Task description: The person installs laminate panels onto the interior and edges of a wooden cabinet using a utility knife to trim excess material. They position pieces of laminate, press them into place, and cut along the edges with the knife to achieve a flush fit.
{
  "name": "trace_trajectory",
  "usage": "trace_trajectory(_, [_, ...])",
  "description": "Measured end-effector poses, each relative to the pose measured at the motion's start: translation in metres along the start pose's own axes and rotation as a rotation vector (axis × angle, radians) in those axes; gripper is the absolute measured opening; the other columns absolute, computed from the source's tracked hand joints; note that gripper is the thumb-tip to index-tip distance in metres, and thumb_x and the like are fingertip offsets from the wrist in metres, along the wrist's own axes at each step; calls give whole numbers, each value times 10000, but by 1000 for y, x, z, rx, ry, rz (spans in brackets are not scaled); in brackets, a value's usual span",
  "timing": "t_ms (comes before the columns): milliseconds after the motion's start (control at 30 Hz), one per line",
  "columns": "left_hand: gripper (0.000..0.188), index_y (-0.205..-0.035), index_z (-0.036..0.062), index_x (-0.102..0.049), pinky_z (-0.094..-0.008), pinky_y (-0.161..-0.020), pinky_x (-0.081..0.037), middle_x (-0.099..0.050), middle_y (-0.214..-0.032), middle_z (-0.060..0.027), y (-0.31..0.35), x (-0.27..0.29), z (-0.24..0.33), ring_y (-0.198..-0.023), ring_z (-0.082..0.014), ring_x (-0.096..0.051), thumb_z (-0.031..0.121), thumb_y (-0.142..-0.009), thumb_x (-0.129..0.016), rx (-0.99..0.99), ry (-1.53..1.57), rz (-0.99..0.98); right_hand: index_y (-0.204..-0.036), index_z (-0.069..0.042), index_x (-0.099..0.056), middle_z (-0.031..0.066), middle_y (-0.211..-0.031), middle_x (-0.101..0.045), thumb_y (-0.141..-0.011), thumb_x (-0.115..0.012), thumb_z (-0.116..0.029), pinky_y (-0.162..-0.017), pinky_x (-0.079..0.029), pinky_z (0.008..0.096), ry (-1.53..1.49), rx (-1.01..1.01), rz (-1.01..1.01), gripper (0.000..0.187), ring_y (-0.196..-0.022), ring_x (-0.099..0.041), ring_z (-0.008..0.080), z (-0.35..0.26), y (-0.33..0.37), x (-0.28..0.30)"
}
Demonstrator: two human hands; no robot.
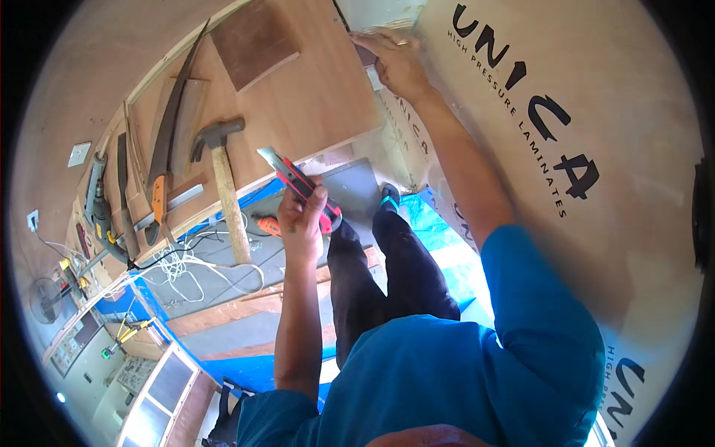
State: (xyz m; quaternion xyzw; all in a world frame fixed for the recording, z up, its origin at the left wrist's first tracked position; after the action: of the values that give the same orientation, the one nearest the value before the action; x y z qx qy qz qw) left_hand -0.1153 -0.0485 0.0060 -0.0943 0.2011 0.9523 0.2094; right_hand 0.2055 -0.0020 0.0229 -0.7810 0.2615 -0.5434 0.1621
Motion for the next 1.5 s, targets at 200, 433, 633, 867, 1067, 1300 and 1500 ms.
trace_trajectory(200, [281,-1130,8,-654,-229,-654,-456,-629,-830,19,29,5,-3,-716,-51,-559,194,-943,-750,45,-164,-46,-1233,-118,-655,110,-1229,-610,-775,-660,-59,-998,-420,518,135,-539,45,461,-1160,-561,321,42,13,16])
trace_trajectory(433, [235,-1135,-11,-636,-221,-640,-454,-622,-831,11,36,9,-22,-716,-47,-560,86,-942,-727,94,-119,-120,-1241,-139,-655,86,-1313,-582,-764,-653,-15,-1074,-369,519,199,14,-54,493,-1213,-531,336,-12,-3,-13])
trace_trajectory(633, [255,-1156,-21,-622,-226,-613,-460,-627,-854,0,43,4,-40,-706,-48,-558,70,-939,-720,149,-215,-165,-1194,-149,-668,80,-1340,-574,-741,-652,29,-1029,-392,517,46,104,-103,488,-1220,-528,321,2,28,-17])
trace_trajectory(867, [261,-1164,-28,-614,-228,-567,-448,-625,-813,-6,44,-2,-49,-650,-50,-556,62,-941,-716,202,-182,-166,-1237,-113,-626,90,-1309,-577,-789,-639,-52,-997,-408,519,55,-264,46,453,-1231,-512,308,38,13,-5])
trace_trajectory(1067, [233,-1133,-28,-617,-230,-524,-411,-602,-755,5,45,-10,-53,-621,-63,-557,71,-946,-715,227,-204,-180,-1244,-107,-625,54,-1282,-575,-813,-625,-53,-1054,-349,498,235,-2,-52,434,-1240,-499,283,-4,-15,-24])
trace_trajectory(1300, [261,-1155,-16,-641,-263,-671,-505,-642,-905,-2,47,-19,-59,-753,-75,-590,107,-943,-732,312,-225,-195,-1075,-109,-688,57,-1207,-590,-777,-658,-39,-1007,-375,483,-84,44,-90,308,-1159,-539,303,3,-1,-18])
trace_trajectory(1500, [377,-1214,-34,-617,-285,-702,-560,-648,-914,-53,19,-66,-29,-775,-135,-664,208,-950,-735,221,-50,-288,-1048,-53,-689,43,-970,-653,-943,-636,-130,-785,-494,316,-866,-707,89,141,-891,-619,171,12,86,32])
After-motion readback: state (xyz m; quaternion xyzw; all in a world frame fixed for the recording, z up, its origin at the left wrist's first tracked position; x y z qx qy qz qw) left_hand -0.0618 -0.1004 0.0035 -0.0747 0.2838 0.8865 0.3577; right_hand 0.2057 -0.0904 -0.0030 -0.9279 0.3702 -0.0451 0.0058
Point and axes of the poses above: each hand's wrist, its own y-axis away from the middle knuckle, its own x-axis out of the back of the hand, z = x × y, the point moved 10 cm from there along -y, towards the middle knuckle
